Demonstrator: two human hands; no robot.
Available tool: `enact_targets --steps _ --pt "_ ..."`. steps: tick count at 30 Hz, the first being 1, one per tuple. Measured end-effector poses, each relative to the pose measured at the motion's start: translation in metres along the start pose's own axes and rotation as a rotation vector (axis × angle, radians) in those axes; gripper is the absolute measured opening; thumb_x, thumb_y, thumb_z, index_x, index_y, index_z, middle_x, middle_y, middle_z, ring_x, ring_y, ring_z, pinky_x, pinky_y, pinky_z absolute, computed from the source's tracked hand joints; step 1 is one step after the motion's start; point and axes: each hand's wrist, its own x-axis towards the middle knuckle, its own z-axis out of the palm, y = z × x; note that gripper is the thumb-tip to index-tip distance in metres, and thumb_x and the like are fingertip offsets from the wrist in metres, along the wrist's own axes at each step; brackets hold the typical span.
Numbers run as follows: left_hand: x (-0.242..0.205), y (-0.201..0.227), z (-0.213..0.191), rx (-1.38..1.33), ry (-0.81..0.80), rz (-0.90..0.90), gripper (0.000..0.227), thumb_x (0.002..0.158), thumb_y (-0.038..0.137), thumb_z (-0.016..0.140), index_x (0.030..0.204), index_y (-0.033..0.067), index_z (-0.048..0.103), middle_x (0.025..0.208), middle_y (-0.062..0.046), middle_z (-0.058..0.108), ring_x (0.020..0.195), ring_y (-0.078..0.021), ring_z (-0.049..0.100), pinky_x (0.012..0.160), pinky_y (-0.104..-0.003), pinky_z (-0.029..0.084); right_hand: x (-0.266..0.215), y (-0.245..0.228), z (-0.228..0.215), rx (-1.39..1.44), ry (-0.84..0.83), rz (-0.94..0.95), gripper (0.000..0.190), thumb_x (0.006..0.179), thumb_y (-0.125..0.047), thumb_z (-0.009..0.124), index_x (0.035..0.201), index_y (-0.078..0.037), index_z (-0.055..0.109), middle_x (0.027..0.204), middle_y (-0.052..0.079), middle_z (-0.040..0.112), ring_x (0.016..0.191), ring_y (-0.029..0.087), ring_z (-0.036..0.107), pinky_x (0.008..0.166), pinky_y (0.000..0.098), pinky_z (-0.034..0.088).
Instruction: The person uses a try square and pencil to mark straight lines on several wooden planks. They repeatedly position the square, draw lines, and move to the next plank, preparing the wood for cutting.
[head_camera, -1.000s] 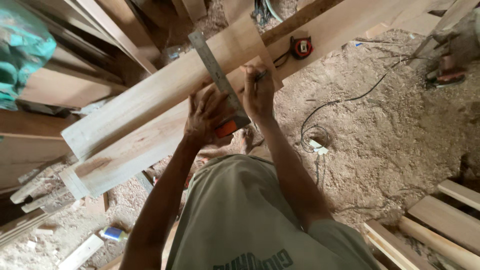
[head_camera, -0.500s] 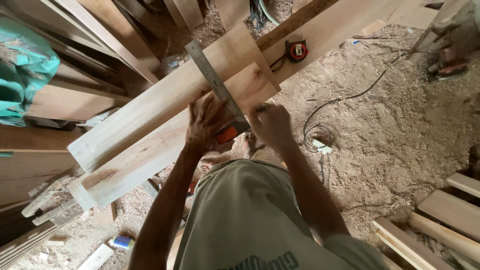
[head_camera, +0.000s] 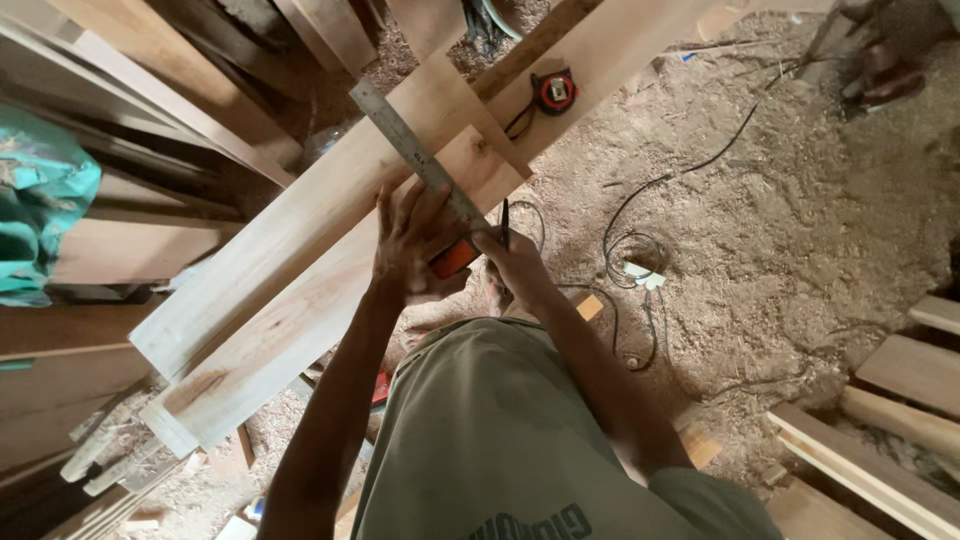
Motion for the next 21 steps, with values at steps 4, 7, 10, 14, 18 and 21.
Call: enact_targets --steps 4,7,10,14,18,21 --pt "0.005 0.003 0.003 0.043 -0.031 -0.013 0.08 0.06 0.059 0.083 0.134 0.0323 0.067 0.166 -0.01 0.034 0.153 -0.0407 0.024 0.122 -0.076 0.003 0.004 -0.007 0.0 -0.003 0.001 -0.042 0.026 0.099 -0.028 0.068 0.099 -0.003 0.061 0.062 -0.003 0.049 0.049 0.006 0.043 0.044 0.0258 0.037" --pt "0.002 0.003 0.004 0.098 -0.073 -0.026 0.081 0.067 0.067 0.08 0.138 0.0316 0.066 0.168 -0.007 0.031 0.153 -0.0422 0.022 0.122 -0.075 0.002 0.004 -0.007 0.0 0.043 -0.016 -0.032 0.024 0.1 -0.028 0.067 0.101 -0.004 0.062 0.063 -0.004 0.047 0.05 0.006 0.042 0.045 0.0248 0.034" --pt "0.003 0.002 0.007 0.126 -0.104 -0.044 0.08 0.071 0.072 0.075 0.142 0.0355 0.064 0.17 -0.005 0.028 0.155 -0.0415 0.02 0.124 -0.073 0.0 0.007 -0.008 -0.001 0.069 -0.037 -0.039 0.022 0.101 -0.027 0.065 0.101 -0.005 0.062 0.063 -0.005 0.045 0.051 0.006 0.04 0.046 0.0245 0.033" --pt "0.005 0.001 0.011 0.133 -0.149 -0.078 0.083 0.069 0.079 0.07 0.143 0.0421 0.059 0.169 -0.001 0.023 0.153 -0.0419 0.016 0.121 -0.073 -0.003 0.007 -0.009 -0.003 0.015 -0.037 -0.012 0.025 0.104 -0.03 0.062 0.098 -0.006 0.06 0.062 -0.004 0.045 0.051 0.006 0.04 0.047 0.0246 0.035" --pt "0.003 0.001 0.012 0.148 -0.176 -0.095 0.084 0.069 0.08 0.069 0.144 0.0444 0.056 0.171 0.0 0.02 0.156 -0.0397 0.015 0.123 -0.072 -0.004 0.006 -0.011 -0.003 0.043 -0.054 -0.012 0.022 0.102 -0.029 0.063 0.097 -0.007 0.061 0.063 -0.005 0.046 0.052 0.006 0.04 0.047 0.0242 0.034" --pt "0.005 0.001 0.011 0.147 -0.177 -0.103 0.086 0.067 0.079 0.069 0.145 0.0445 0.056 0.17 0.0 0.021 0.156 -0.0391 0.014 0.122 -0.072 -0.004 0.006 -0.014 -0.004 0.015 -0.053 0.003 0.024 0.102 -0.031 0.064 0.095 -0.007 0.061 0.063 -0.005 0.047 0.052 0.006 0.041 0.047 0.0244 0.034"
